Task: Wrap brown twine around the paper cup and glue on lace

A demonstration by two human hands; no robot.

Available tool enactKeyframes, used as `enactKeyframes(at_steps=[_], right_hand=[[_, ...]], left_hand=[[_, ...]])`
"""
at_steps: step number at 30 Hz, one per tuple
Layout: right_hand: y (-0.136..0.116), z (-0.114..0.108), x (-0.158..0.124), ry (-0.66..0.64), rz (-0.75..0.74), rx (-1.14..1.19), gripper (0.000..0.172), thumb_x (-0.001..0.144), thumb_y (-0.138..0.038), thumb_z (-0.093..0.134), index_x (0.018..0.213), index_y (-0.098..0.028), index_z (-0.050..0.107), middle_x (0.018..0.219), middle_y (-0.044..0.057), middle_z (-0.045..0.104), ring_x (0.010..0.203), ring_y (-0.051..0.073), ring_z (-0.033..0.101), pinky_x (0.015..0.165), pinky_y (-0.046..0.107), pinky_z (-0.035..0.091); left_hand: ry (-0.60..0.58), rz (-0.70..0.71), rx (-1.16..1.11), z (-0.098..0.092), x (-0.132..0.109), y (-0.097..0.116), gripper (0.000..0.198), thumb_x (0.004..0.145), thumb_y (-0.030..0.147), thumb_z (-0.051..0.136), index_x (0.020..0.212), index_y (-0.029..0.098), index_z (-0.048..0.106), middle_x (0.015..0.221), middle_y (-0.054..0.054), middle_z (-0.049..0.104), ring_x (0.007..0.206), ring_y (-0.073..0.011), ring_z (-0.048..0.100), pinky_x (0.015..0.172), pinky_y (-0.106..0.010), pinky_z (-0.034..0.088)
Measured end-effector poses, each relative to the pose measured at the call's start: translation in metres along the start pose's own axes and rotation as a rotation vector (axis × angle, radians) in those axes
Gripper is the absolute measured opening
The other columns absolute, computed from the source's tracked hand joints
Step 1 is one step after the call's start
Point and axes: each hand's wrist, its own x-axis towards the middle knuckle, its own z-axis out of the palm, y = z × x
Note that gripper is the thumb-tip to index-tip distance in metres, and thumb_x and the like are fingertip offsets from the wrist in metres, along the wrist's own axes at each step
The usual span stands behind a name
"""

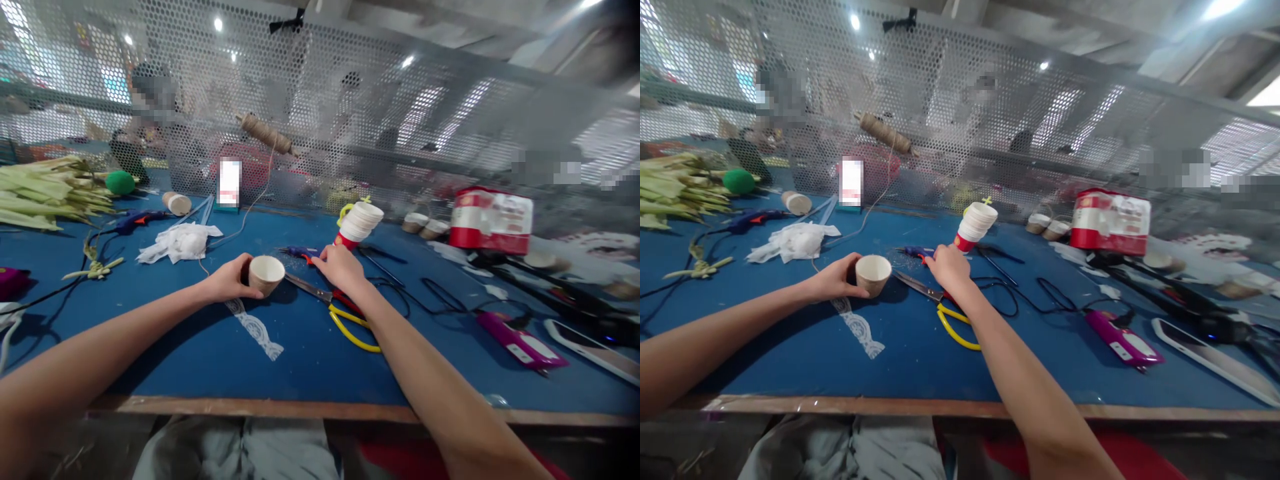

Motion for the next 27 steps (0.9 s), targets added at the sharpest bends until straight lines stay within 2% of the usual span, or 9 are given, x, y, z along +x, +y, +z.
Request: enactKeyframes(at_steps=[3, 5, 8, 10, 13, 15, 21, 24, 27], right_hand=[[-0.025, -0.014, -0.043, -0.212, -0.155, 0.004, 0.021, 0.066, -0.022, 0.063, 0.049, -0.018, 0.051, 0.052, 0.0, 0.049, 0.048, 0.01, 0.041, 0.049, 0.024, 0.026], [-0.039, -0.017, -0.072, -0.49, -0.402, 0.057, 0.004, 0.069, -0.022, 0.06, 0.068, -0.019, 0.061, 0.07, 0.001, 0.058, 0.062, 0.012, 0.05, 0.057, 0.023, 0.035], [-0.048, -0.01, -0.1, -0.666, -0.571, 0.008, 0.018, 0.072, -0.025, 0.059, 0.088, -0.019, 0.061, 0.088, 0.005, 0.056, 0.077, 0.014, 0.052, 0.067, 0.025, 0.039], [-0.047, 0.0, -0.106, -0.678, -0.568, -0.032, 0.016, 0.074, -0.027, 0.058, 0.086, -0.018, 0.061, 0.087, 0.005, 0.054, 0.078, 0.014, 0.051, 0.068, 0.025, 0.04], [-0.045, 0.012, -0.105, -0.691, -0.583, -0.011, 0.01, 0.077, -0.024, 0.053, 0.077, -0.016, 0.06, 0.082, 0.004, 0.053, 0.075, 0.013, 0.05, 0.068, 0.025, 0.04], [-0.047, 0.013, -0.102, -0.677, -0.593, 0.051, 0.011, 0.078, -0.023, 0.051, 0.073, -0.016, 0.058, 0.08, 0.004, 0.053, 0.073, 0.012, 0.05, 0.068, 0.025, 0.04], [-0.056, -0.002, -0.092, -0.52, -0.33, 0.414, 0.016, 0.078, -0.032, 0.05, 0.071, -0.017, 0.051, 0.07, -0.001, 0.049, 0.062, 0.009, 0.045, 0.057, 0.022, 0.038], [-0.055, -0.004, -0.088, -0.522, -0.176, 0.611, 0.019, 0.076, -0.034, 0.052, 0.073, -0.016, 0.05, 0.065, -0.003, 0.046, 0.056, 0.007, 0.043, 0.053, 0.021, 0.037], [-0.051, -0.001, -0.088, -0.533, -0.086, 0.756, 0.02, 0.074, -0.035, 0.055, 0.073, -0.015, 0.05, 0.065, -0.002, 0.05, 0.055, 0.008, 0.047, 0.054, 0.022, 0.04]], left_hand=[[0.004, -0.021, 0.051, 0.0, -0.001, 0.001, 0.058, 0.05, 0.033, 0.072, 0.094, 0.014, 0.041, 0.094, -0.009, 0.056, 0.09, -0.0223, 0.054, 0.075, -0.036, 0.043], [-0.004, -0.034, 0.084, -0.003, -0.001, 0.002, 0.061, 0.049, 0.035, 0.072, 0.097, 0.013, 0.04, 0.094, -0.01, 0.056, 0.089, -0.0228, 0.053, 0.073, -0.035, 0.043], [-0.073, -0.013, 0.148, -0.017, -0.001, 0.009, 0.07, 0.047, 0.035, 0.073, 0.103, 0.013, 0.039, 0.099, -0.012, 0.054, 0.092, -0.0227, 0.052, 0.074, -0.033, 0.042], [-0.099, 0.001, 0.231, -0.031, -0.002, 0.019, 0.07, 0.045, 0.036, 0.074, 0.103, 0.014, 0.042, 0.098, -0.01, 0.055, 0.092, -0.0221, 0.052, 0.073, -0.031, 0.041], [0.026, 0.08, 0.367, -0.051, -0.007, 0.042, 0.05, 0.049, 0.039, 0.071, 0.087, 0.015, 0.051, 0.085, -0.005, 0.056, 0.08, -0.0174, 0.051, 0.066, -0.026, 0.039], [0.009, 0.138, 0.386, -0.056, -0.012, 0.056, 0.037, 0.056, 0.04, 0.067, 0.08, 0.015, 0.054, 0.076, -0.002, 0.056, 0.069, -0.0127, 0.049, 0.062, -0.023, 0.038], [-0.389, 0.199, 0.299, -0.03, -0.024, 0.07, 0.027, 0.06, 0.037, 0.066, 0.075, 0.016, 0.059, 0.071, 0.0, 0.058, 0.064, -0.0099, 0.049, 0.059, -0.019, 0.037], [-0.379, 0.167, 0.384, -0.014, -0.027, 0.07, 0.034, 0.055, 0.037, 0.069, 0.08, 0.017, 0.059, 0.073, 0.001, 0.058, 0.064, -0.01, 0.049, 0.057, -0.018, 0.036], [-0.371, 0.119, 0.363, -0.007, -0.03, 0.074, 0.023, 0.063, 0.034, 0.062, 0.076, 0.015, 0.058, 0.065, 0.002, 0.057, 0.057, -0.0084, 0.049, 0.051, -0.017, 0.034]])
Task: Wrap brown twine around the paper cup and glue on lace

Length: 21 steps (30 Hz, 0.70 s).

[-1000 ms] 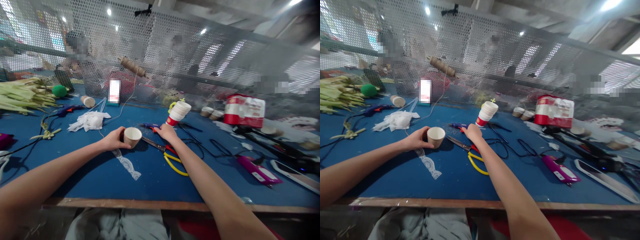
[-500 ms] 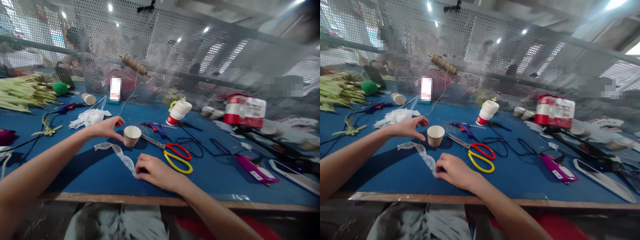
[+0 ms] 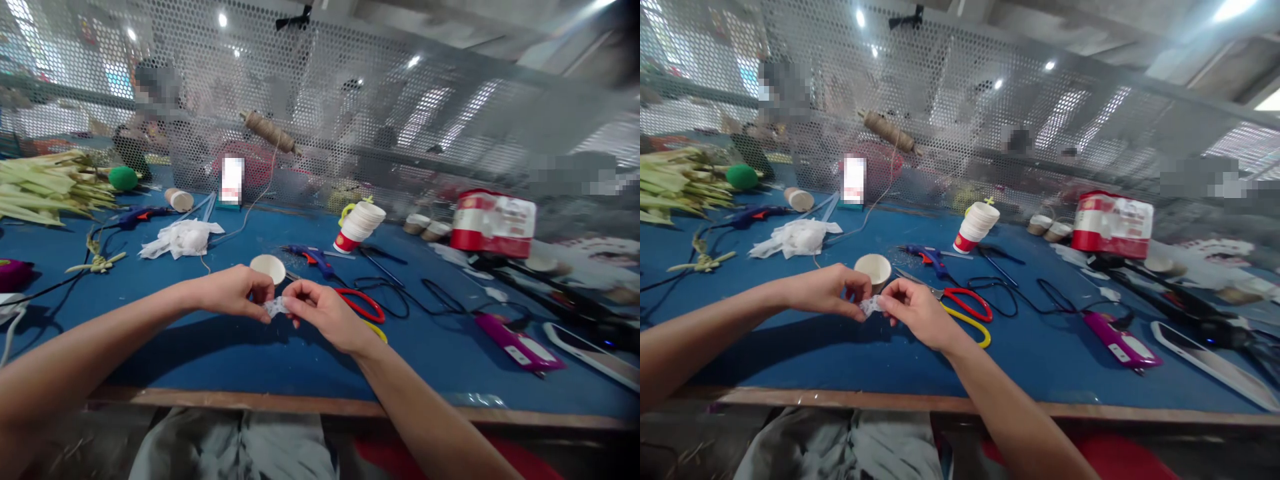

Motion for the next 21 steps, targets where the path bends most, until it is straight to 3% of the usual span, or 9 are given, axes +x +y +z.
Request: enactKeyframes(at_steps=[3, 7, 9, 11, 14, 17, 21], right_hand=[[0.005, 0.002, -0.001, 0.006, 0.016, 0.089, 0.02, 0.073, -0.035, 0.056, 0.073, -0.015, 0.049, 0.062, -0.001, 0.054, 0.055, 0.009, 0.05, 0.055, 0.024, 0.042], [0.007, 0.002, 0.003, 0.047, -0.034, 0.071, 0.018, 0.076, -0.033, 0.051, 0.082, -0.017, 0.048, 0.064, -0.001, 0.052, 0.055, 0.01, 0.051, 0.053, 0.024, 0.043], [0.006, 0.0, 0.01, 0.115, -0.146, -0.089, 0.02, 0.078, -0.028, 0.048, 0.095, -0.018, 0.049, 0.076, 0.001, 0.051, 0.061, 0.01, 0.052, 0.056, 0.025, 0.044], [0.005, -0.002, 0.02, 0.103, -0.259, -0.332, 0.025, 0.076, -0.021, 0.05, 0.101, -0.02, 0.05, 0.09, 0.004, 0.048, 0.066, 0.009, 0.051, 0.061, 0.027, 0.045], [0.005, -0.007, 0.034, -0.001, -0.344, -0.617, 0.017, 0.071, -0.013, 0.053, 0.087, -0.017, 0.058, 0.094, 0.006, 0.046, 0.073, 0.011, 0.051, 0.069, 0.029, 0.043], [0.008, -0.012, 0.043, 0.048, -0.369, -0.739, 0.011, 0.073, -0.012, 0.051, 0.079, -0.015, 0.059, 0.089, 0.007, 0.047, 0.076, 0.013, 0.05, 0.071, 0.029, 0.043], [0.014, -0.019, 0.046, 0.098, -0.38, -0.799, 0.018, 0.072, -0.01, 0.05, 0.086, -0.015, 0.06, 0.092, 0.008, 0.048, 0.076, 0.013, 0.05, 0.073, 0.03, 0.043]], left_hand=[[0.008, -0.021, -0.038, -0.001, -0.004, 0.008, 0.015, 0.069, 0.029, 0.057, 0.071, 0.015, 0.058, 0.057, 0.003, 0.056, 0.05, -0.0068, 0.048, 0.047, -0.016, 0.033], [0.136, 0.027, 0.188, -0.004, -0.007, 0.014, 0.009, 0.071, 0.022, 0.055, 0.068, 0.015, 0.06, 0.055, 0.002, 0.057, 0.047, -0.0061, 0.047, 0.047, -0.016, 0.031], [0.158, 0.071, 0.27, -0.005, -0.006, 0.015, 0.009, 0.071, 0.02, 0.054, 0.069, 0.015, 0.062, 0.058, 0.001, 0.059, 0.049, -0.0067, 0.049, 0.048, -0.017, 0.032], [0.141, 0.098, 0.296, -0.008, -0.007, 0.016, 0.01, 0.072, 0.02, 0.054, 0.071, 0.015, 0.063, 0.061, -0.001, 0.062, 0.052, -0.0073, 0.052, 0.05, -0.017, 0.034], [0.126, 0.108, 0.28, -0.016, -0.012, 0.019, 0.012, 0.074, 0.021, 0.053, 0.075, 0.014, 0.063, 0.066, -0.002, 0.064, 0.056, -0.0072, 0.054, 0.054, -0.016, 0.036], [0.17, 0.093, 0.217, -0.029, -0.018, 0.021, 0.017, 0.075, 0.026, 0.052, 0.077, 0.013, 0.062, 0.067, -0.001, 0.063, 0.057, -0.0068, 0.052, 0.053, -0.015, 0.036], [0.206, 0.041, 0.071, -0.038, -0.016, 0.013, 0.021, 0.074, 0.031, 0.053, 0.072, 0.011, 0.059, 0.062, 0.001, 0.058, 0.057, -0.0061, 0.048, 0.053, -0.015, 0.036]])
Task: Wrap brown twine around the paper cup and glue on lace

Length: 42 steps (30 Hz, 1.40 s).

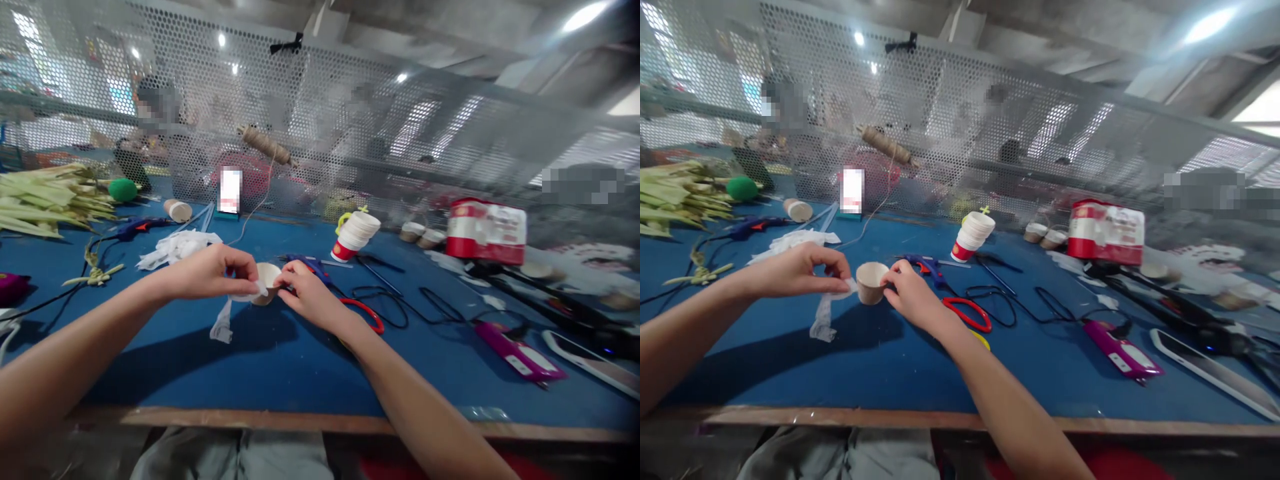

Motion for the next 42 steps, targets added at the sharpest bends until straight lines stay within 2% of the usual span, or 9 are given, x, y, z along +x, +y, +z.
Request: enactKeyframes(at_steps=[3, 6, 11, 14, 18, 22, 26, 32, 42], right_hand=[[-0.005, -0.007, -0.004, 0.076, 0.009, 0.074, 0.029, 0.072, -0.012, 0.05, 0.1, -0.018, 0.056, 0.098, 0.008, 0.049, 0.078, 0.013, 0.05, 0.071, 0.029, 0.043], [-0.021, -0.015, -0.013, 0.183, 0.109, 0.267, 0.022, 0.075, -0.022, 0.052, 0.096, -0.018, 0.058, 0.093, 0.006, 0.052, 0.07, 0.011, 0.05, 0.062, 0.026, 0.044], [-0.045, -0.017, -0.026, -0.155, 0.329, 0.844, 0.031, 0.081, -0.037, 0.045, 0.102, -0.016, 0.051, 0.053, -0.004, 0.049, 0.04, 0.006, 0.042, 0.039, 0.019, 0.035], [-0.048, -0.013, -0.029, -0.314, 0.404, 1.086, 0.029, 0.08, -0.037, 0.046, 0.1, -0.015, 0.05, 0.043, -0.006, 0.047, 0.033, 0.005, 0.038, 0.032, 0.016, 0.029], [-0.045, -0.009, -0.029, -0.357, 0.463, 1.194, 0.017, 0.072, -0.03, 0.059, 0.076, -0.015, 0.051, 0.041, -0.007, 0.046, 0.031, 0.002, 0.035, 0.03, 0.014, 0.026], [-0.043, -0.005, -0.029, -0.188, 0.484, 1.104, 0.018, 0.069, -0.031, 0.061, 0.07, -0.017, 0.049, 0.044, -0.007, 0.048, 0.033, 0.003, 0.038, 0.031, 0.015, 0.029], [-0.043, 0.001, -0.03, -0.05, 0.431, 0.825, 0.019, 0.073, -0.036, 0.055, 0.072, -0.016, 0.055, 0.05, -0.004, 0.049, 0.041, 0.006, 0.042, 0.038, 0.019, 0.035], [-0.036, 0.015, -0.026, 0.263, 0.183, 0.37, 0.014, 0.075, -0.027, 0.054, 0.066, -0.017, 0.057, 0.069, 0.001, 0.052, 0.061, 0.01, 0.048, 0.058, 0.024, 0.041], [-0.02, 0.026, -0.019, 0.38, 0.097, 0.174, 0.011, 0.074, -0.025, 0.054, 0.066, -0.018, 0.053, 0.1, 0.009, 0.048, 0.084, 0.018, 0.052, 0.061, 0.029, 0.045]], left_hand=[[-0.012, -0.066, -0.118, 0.008, 0.005, -0.009, 0.024, 0.073, 0.033, 0.053, 0.072, 0.01, 0.058, 0.06, 0.002, 0.054, 0.053, -0.0049, 0.043, 0.049, -0.015, 0.034], [-0.031, -0.083, -0.237, 0.018, 0.008, -0.011, 0.023, 0.072, 0.032, 0.055, 0.071, 0.01, 0.057, 0.06, 0.002, 0.052, 0.053, -0.0042, 0.042, 0.049, -0.015, 0.034], [-0.152, -0.061, -0.449, 0.022, 0.005, -0.004, 0.02, 0.073, 0.028, 0.054, 0.077, 0.009, 0.057, 0.062, 0.0, 0.052, 0.053, -0.0047, 0.044, 0.049, -0.015, 0.04], [-0.232, -0.053, -0.465, 0.021, 0.003, -0.002, 0.022, 0.074, 0.03, 0.053, 0.082, 0.01, 0.059, 0.065, -0.001, 0.053, 0.052, -0.005, 0.044, 0.046, -0.015, 0.04], [-0.235, -0.004, -0.354, 0.019, 0.003, -0.007, 0.024, 0.075, 0.032, 0.053, 0.081, 0.01, 0.059, 0.066, -0.002, 0.055, 0.056, -0.0058, 0.044, 0.051, -0.016, 0.038], [-0.233, -0.052, -0.268, 0.018, 0.004, -0.013, 0.026, 0.073, 0.036, 0.054, 0.076, 0.01, 0.056, 0.061, 0.001, 0.051, 0.054, -0.0051, 0.041, 0.049, -0.016, 0.035], [-0.246, -0.106, -0.171, 0.014, 0.004, -0.02, 0.025, 0.072, 0.036, 0.054, 0.07, 0.011, 0.053, 0.056, 0.004, 0.046, 0.049, -0.0041, 0.037, 0.045, -0.014, 0.03], [-0.124, -0.118, 0.058, 0.009, 0.007, -0.04, 0.021, 0.07, 0.033, 0.054, 0.067, 0.012, 0.054, 0.055, 0.004, 0.047, 0.051, -0.0052, 0.038, 0.047, -0.015, 0.028], [-0.048, -0.118, 0.045, 0.014, 0.012, -0.065, 0.027, 0.07, 0.039, 0.054, 0.07, 0.012, 0.054, 0.056, 0.003, 0.049, 0.052, -0.0054, 0.041, 0.048, -0.015, 0.03]])
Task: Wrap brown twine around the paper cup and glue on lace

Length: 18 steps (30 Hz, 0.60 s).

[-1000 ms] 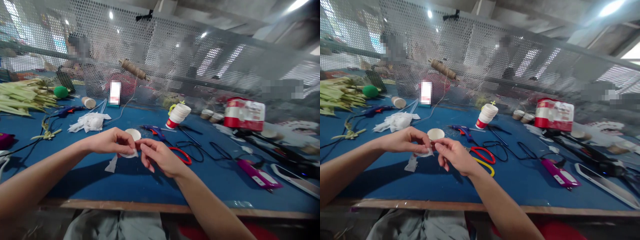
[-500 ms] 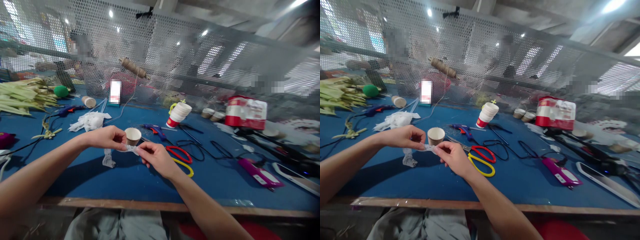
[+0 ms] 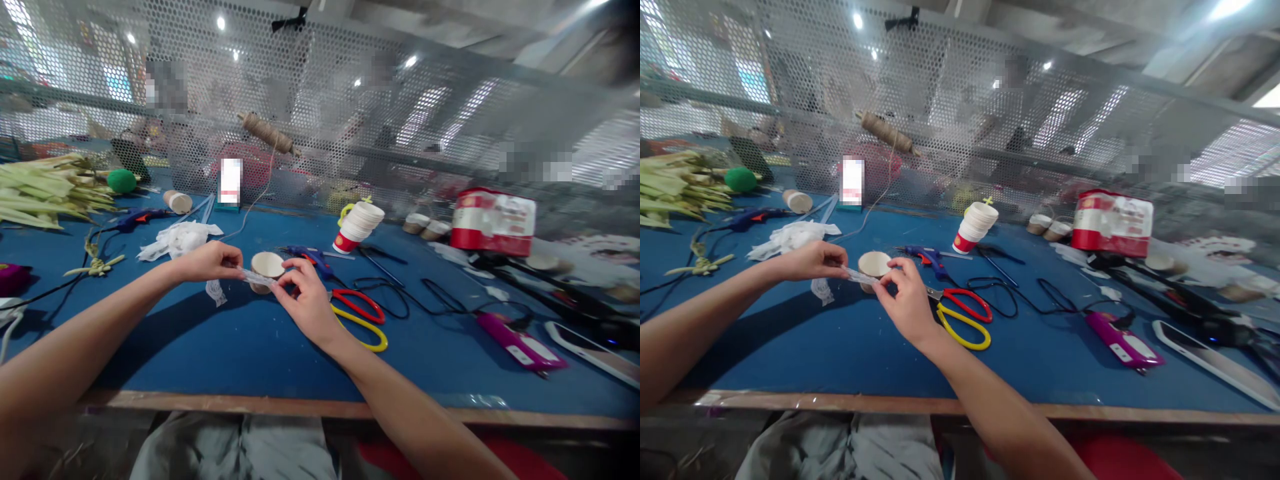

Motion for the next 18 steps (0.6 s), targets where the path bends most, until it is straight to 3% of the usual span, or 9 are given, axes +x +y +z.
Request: enactKeyframes(at_steps=[9, 18], right_hand=[[0.0052, 0.0014, 0.0035, -0.048, -0.046, 0.023, 0.013, 0.075, -0.023, 0.053, 0.063, -0.019, 0.05, 0.101, 0.009, 0.054, 0.089, 0.019, 0.054, 0.07, 0.032, 0.045], [0.0085, 0.0018, 0.0048, -0.068, -0.064, 0.02, 0.013, 0.076, -0.023, 0.052, 0.064, -0.019, 0.05, 0.094, 0.008, 0.056, 0.084, 0.017, 0.055, 0.064, 0.028, 0.045]], left_hand=[[0.005, -0.001, 0.045, -0.0007, -0.0007, -0.0016, 0.027, 0.071, 0.039, 0.054, 0.071, 0.012, 0.055, 0.059, 0.001, 0.05, 0.053, -0.0064, 0.042, 0.05, -0.017, 0.032], [0.088, 0.14, 0.073, 0.0011, 0.0018, -0.0048, 0.025, 0.072, 0.037, 0.054, 0.067, 0.013, 0.053, 0.09, -0.006, 0.055, 0.071, -0.0095, 0.049, 0.065, -0.021, 0.037]])
